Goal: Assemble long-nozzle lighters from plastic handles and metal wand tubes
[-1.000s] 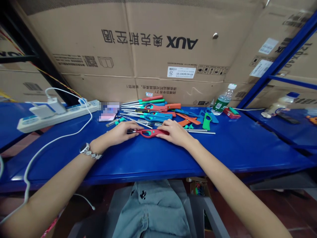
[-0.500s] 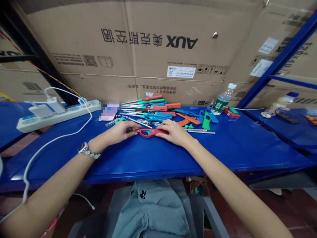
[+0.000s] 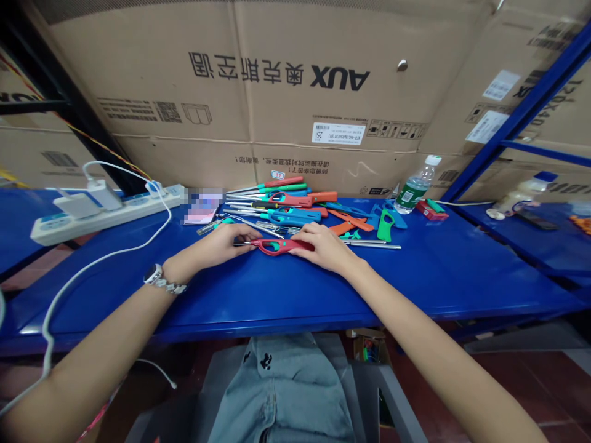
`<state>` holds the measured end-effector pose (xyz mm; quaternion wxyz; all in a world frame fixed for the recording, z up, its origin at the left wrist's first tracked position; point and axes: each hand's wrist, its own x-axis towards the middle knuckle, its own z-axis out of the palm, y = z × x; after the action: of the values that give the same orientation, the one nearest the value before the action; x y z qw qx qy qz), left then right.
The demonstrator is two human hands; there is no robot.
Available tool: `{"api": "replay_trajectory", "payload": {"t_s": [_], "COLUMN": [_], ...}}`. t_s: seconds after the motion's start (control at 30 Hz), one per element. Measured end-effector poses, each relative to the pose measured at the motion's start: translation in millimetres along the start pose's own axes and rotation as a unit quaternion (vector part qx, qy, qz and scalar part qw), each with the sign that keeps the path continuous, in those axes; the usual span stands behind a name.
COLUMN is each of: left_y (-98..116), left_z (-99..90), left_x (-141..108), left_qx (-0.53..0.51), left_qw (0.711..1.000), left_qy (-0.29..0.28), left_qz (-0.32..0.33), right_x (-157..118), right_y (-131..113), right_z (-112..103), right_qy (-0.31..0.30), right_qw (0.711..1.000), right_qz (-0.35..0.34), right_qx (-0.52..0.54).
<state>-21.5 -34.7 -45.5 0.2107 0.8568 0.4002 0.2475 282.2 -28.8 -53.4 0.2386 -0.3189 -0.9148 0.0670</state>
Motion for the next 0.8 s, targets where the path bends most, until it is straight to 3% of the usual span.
{"api": "replay_trajectory", "payload": {"t_s": [0.13,0.33,0.8], "left_y": [7,10,30], "left_z": [-2.4,-1.4,23.0], "left_x": [-1,-1,2], "left_qx": [0.023,0.052,0.172], "left_qw": [0.999,0.998,0.985], "left_qy": [-0.006,-0.014,0.026], "left_qz": [0.029,0.021,0.023], "right_x": [1,1,6], "right_y": [0,0,-2], "right_z": [2,3,-1], "right_qy": [0.005,0.003,-0.044], "right_qw": [1.0,1.0,0.999], "right_qz": [-0.01,-0.005,0.032], "right_qx": [0.006,0.011,-0.004]}}
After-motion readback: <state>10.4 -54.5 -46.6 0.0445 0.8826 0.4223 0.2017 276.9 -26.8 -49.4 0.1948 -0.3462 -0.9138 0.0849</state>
